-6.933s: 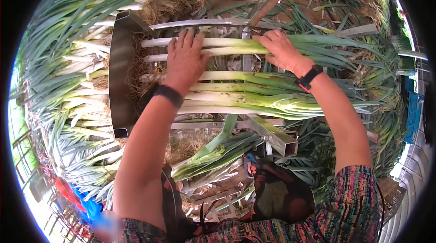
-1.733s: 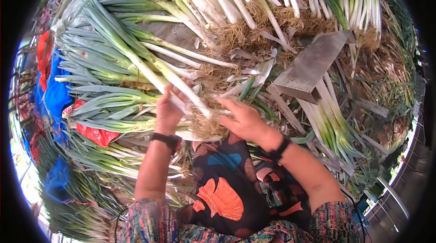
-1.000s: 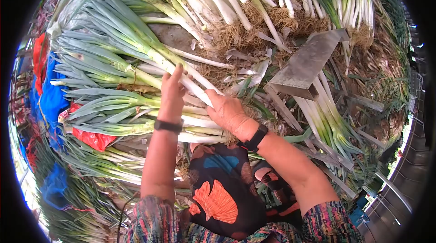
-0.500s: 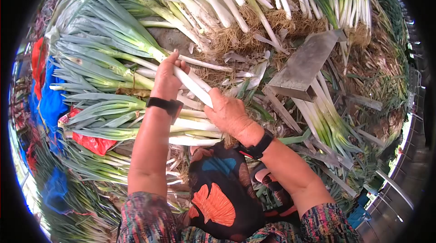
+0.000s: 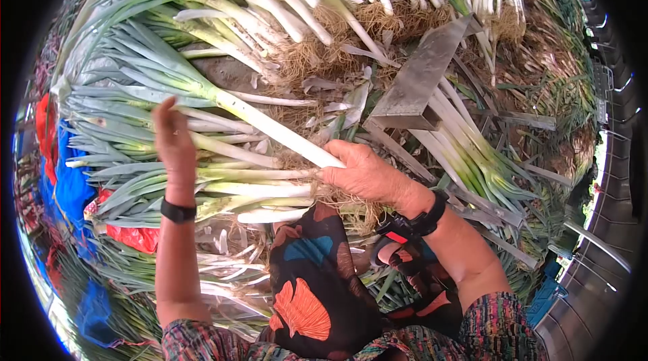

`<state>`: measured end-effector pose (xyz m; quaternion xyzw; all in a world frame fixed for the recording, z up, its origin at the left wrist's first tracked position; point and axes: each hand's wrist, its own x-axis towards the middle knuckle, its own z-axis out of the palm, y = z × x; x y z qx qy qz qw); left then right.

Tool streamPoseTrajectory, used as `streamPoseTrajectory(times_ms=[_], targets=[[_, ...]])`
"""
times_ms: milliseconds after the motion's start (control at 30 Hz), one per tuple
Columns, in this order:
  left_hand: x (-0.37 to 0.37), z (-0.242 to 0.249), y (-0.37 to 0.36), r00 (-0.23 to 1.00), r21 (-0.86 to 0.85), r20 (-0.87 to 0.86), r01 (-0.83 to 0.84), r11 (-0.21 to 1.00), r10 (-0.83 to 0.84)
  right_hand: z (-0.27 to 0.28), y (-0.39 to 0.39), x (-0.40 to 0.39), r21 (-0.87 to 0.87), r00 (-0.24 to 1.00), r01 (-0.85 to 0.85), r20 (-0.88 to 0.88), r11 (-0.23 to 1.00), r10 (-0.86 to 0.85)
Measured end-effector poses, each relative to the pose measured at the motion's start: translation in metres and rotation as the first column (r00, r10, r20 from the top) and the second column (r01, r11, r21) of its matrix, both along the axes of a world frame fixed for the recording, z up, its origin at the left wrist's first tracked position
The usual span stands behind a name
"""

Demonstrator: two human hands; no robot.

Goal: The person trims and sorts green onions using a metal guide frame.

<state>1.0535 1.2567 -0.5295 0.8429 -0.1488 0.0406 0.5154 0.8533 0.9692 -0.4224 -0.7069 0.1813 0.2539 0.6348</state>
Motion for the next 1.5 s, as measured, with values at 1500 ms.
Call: streamPoseTrajectory(times_ms=[1500], targets=[[-0.301,0.583,-0.281,0.681,-0.872,0.141,0.43,0.236,-0.719,0.43,-0.019,-0.192,-0.341,0.341,0.939,0.907,-0.042,0.248]])
